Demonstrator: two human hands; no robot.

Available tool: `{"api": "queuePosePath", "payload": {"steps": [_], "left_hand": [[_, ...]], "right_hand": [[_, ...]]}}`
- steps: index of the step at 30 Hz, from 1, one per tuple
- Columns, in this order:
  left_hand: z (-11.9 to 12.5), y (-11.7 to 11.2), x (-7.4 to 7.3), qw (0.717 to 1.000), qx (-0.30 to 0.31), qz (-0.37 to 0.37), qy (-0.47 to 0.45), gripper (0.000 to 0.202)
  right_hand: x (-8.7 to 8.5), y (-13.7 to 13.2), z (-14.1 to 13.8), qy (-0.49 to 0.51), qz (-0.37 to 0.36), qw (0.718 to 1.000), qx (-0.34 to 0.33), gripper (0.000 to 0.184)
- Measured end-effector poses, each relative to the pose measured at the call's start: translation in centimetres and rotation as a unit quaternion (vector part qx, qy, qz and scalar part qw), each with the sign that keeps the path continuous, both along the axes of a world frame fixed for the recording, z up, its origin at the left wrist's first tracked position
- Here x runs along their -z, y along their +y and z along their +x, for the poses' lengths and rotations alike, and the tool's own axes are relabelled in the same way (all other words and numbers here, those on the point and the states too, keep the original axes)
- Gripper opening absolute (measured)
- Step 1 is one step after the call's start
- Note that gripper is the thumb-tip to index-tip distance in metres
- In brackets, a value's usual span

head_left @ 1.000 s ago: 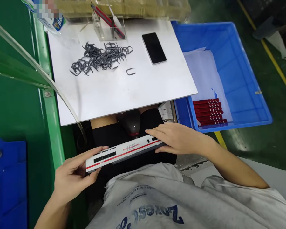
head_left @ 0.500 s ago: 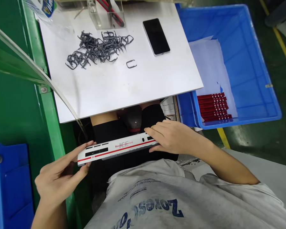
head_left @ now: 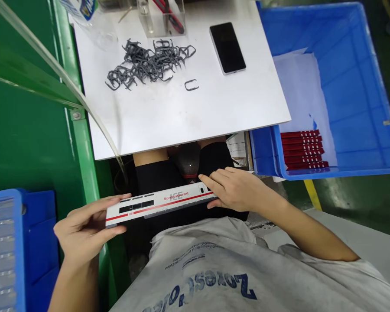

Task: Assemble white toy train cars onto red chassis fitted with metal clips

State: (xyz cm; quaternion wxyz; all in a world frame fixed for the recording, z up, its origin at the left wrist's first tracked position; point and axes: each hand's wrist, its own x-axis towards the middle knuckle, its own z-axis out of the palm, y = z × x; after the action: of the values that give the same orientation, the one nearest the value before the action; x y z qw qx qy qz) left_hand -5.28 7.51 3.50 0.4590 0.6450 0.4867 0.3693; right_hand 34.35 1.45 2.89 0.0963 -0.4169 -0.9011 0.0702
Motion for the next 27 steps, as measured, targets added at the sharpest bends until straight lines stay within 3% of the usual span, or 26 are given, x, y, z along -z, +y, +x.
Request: {"api": "queuePosePath", "payload": {"steps": [3, 6, 9, 11, 15, 17, 20, 22, 24, 27], "left_hand": [[3.7, -0.8, 0.3, 0.987, -0.06, -0.073, -0.131, 0.067], [8.1, -1.8, 0.3, 0.967, -0.008, -0.125, -0.223, 0.079], [10.3, -2.0, 0.0, 0.932, 0.006, -0.13, -0.338, 0.044], [10.6, -1.7, -0.1, 0.919, -0.002, -0.134, -0.371, 0.03], [10.6, -1.2, 0.6, 0.913, -0.052, -0.13, -0.383, 0.023], [10.6, -1.1, 1.2, 0.905, -0.074, -0.151, -0.391, 0.022], [9.8, -0.8, 2.1, 0.894, -0.034, -0.168, -0.414, 0.032], [9.0, -0.4, 2.6, 0.882, 0.02, -0.176, -0.437, 0.045], [8.2, 0.0, 2.8, 0.865, 0.046, -0.196, -0.46, 0.055], [7.9, 0.0, 3.0, 0.846, 0.019, -0.22, -0.485, 0.048]], "right_hand": [[2.1, -0.7, -3.6, 0.169, -0.089, 0.981, 0.047, 0.074], [3.7, -1.9, -9.0, 0.331, -0.228, 0.913, 0.068, 0.057], [4.5, -2.7, -13.1, 0.443, -0.321, 0.835, 0.064, 0.049], [4.6, -3.0, -14.2, 0.459, -0.358, 0.809, 0.075, 0.047], [5.0, -3.2, -14.3, 0.406, -0.416, 0.807, 0.101, 0.049], [5.6, -3.3, -14.4, 0.422, -0.41, 0.8, 0.115, 0.055], [6.7, -3.6, -14.8, 0.47, -0.392, 0.781, 0.124, 0.06], [7.2, -3.7, -15.3, 0.506, -0.419, 0.747, 0.098, 0.06], [7.3, -3.8, -15.7, 0.542, -0.474, 0.69, 0.073, 0.06], [7.0, -3.8, -16.2, 0.551, -0.556, 0.62, 0.062, 0.066]]}}
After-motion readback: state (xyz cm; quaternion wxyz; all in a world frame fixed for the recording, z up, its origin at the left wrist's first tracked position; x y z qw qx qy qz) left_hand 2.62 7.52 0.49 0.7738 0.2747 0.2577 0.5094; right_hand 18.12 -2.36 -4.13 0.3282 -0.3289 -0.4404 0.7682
